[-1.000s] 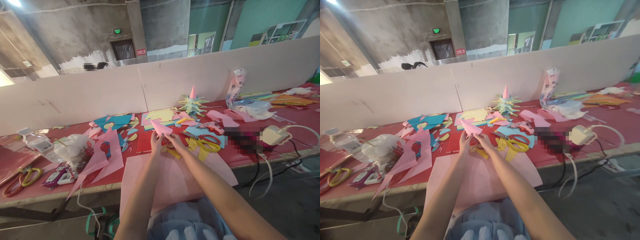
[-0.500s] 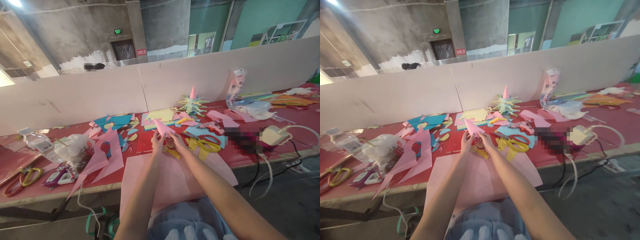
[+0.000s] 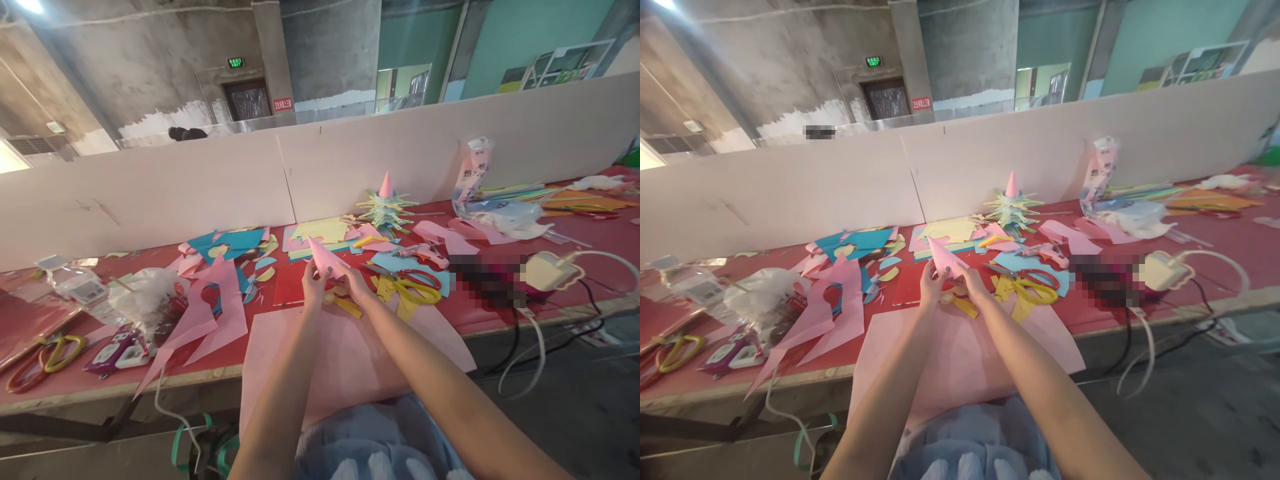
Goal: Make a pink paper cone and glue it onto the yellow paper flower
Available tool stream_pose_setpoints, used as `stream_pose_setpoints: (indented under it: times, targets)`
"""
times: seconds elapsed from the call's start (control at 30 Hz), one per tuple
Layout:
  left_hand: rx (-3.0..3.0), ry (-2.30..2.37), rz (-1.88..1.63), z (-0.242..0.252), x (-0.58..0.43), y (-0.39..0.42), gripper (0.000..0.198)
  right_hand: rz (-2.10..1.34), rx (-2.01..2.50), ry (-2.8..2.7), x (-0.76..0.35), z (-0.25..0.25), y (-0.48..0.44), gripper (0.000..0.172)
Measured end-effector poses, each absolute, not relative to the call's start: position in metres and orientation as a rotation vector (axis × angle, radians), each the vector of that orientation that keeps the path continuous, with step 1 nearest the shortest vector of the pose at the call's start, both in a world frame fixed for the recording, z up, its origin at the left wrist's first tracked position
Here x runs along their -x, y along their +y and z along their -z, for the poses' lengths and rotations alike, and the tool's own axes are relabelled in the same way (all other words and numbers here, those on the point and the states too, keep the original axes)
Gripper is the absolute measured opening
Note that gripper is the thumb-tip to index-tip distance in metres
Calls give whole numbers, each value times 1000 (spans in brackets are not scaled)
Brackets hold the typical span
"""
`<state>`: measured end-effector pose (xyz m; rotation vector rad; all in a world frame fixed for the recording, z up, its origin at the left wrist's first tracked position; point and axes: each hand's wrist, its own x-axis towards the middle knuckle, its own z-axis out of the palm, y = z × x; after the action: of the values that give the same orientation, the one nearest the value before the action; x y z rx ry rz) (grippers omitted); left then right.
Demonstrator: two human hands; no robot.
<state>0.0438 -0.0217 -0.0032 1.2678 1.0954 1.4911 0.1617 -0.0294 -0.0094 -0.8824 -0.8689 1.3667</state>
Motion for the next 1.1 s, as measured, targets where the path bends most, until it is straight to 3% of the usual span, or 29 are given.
stream_pose_setpoints:
  times: [0.17,0.4,0.67,1.1]
  targets:
    - [-1504,1228,-1611,0,-43,-28,56,-1336,889,-856,-163,12,-30,40]
    - [-2047,1311,-1625,-3,-44,-38,21,-1237,817,-813,-161,18,-23,33]
    - [-2273,1385,-1408,4,-47,-35,45,-1239,822,-796,-163,18,-23,30]
    - [-2183,1354,-1486,-2,-44,-38,29,-1353,757,-819,-162,10,-27,29]
